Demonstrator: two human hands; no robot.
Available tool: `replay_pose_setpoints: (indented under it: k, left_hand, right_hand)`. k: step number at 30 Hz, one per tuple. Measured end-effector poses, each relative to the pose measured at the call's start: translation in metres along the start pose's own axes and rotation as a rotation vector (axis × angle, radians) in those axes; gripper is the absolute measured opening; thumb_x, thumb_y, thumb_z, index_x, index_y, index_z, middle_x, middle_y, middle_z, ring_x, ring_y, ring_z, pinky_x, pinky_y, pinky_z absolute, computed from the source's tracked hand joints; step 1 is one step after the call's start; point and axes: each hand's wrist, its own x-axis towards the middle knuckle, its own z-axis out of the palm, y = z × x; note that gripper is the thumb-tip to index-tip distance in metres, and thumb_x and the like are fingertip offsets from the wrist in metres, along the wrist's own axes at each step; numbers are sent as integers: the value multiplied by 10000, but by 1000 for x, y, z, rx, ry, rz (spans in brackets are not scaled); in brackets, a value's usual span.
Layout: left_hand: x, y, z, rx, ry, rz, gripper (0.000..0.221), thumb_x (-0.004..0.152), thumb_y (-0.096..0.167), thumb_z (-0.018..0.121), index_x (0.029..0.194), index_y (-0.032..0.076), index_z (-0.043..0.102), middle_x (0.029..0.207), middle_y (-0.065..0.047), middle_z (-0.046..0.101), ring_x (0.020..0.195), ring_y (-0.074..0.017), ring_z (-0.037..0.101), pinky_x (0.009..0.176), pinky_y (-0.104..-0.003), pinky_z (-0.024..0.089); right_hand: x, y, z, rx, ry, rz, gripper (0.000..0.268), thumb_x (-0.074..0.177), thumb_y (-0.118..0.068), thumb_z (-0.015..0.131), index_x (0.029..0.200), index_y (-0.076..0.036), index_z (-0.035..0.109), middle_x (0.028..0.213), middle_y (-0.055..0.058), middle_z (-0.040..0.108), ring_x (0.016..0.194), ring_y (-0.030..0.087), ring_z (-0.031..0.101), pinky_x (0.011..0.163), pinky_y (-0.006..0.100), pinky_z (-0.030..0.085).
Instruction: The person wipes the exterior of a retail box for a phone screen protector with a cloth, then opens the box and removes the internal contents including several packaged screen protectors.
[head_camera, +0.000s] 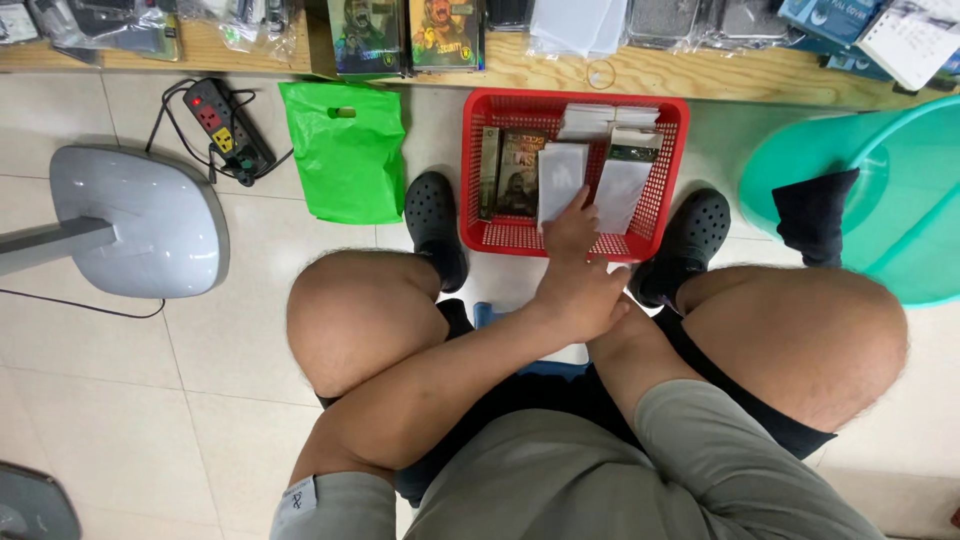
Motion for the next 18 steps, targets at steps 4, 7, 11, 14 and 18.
replay_pose_setpoints:
  k: [4,7,11,14,18]
  left_hand:
    - [-4,13,-30,-63,-178,-25,559,1006,310,582,1477,11,550,1416,-322,575,1364,-517,520,1114,-653,416]
    - [29,-9,12,105,-83,-19,550,912,451,642,1365,138,646,1265,-279,643,1362,-692,335,1039,-874,240]
    - [44,-16,11,178,-3,13,594,924,491,612,1423,171,577,1201,-250,666,1208,-666,525,803,-762,485]
    - [55,-18,9,173,197,53,491,912,452,637,1302,154,644,1077,-177,712,1054,-481,683,800,-629,528]
    - [23,-4,-37,40,505,47,474,961,344,631,1386,140,585,1202,-173,649,1220,-404,606,999,-603,481]
  right_hand:
    - [3,-19,-15,110,12,-85,531,1022,-299,578,1426,-23,372,1283,248,504,1128,432,557,813,564,540]
    - [-2,-32,-31,195,33,-145,477,1033,-274,579,1386,-1,410,1244,256,534,1092,427,580,785,551,546]
    - [-9,-44,-57,302,77,-231,409,1047,-241,581,1332,28,461,1191,267,574,1045,420,612,746,535,554]
    - [-21,-46,-79,383,110,-293,363,1058,-216,582,1291,50,500,1151,276,603,1009,416,636,717,522,560]
    - [-46,-46,-96,513,142,-368,312,1072,-184,583,1237,80,551,1098,288,643,960,410,667,678,506,569]
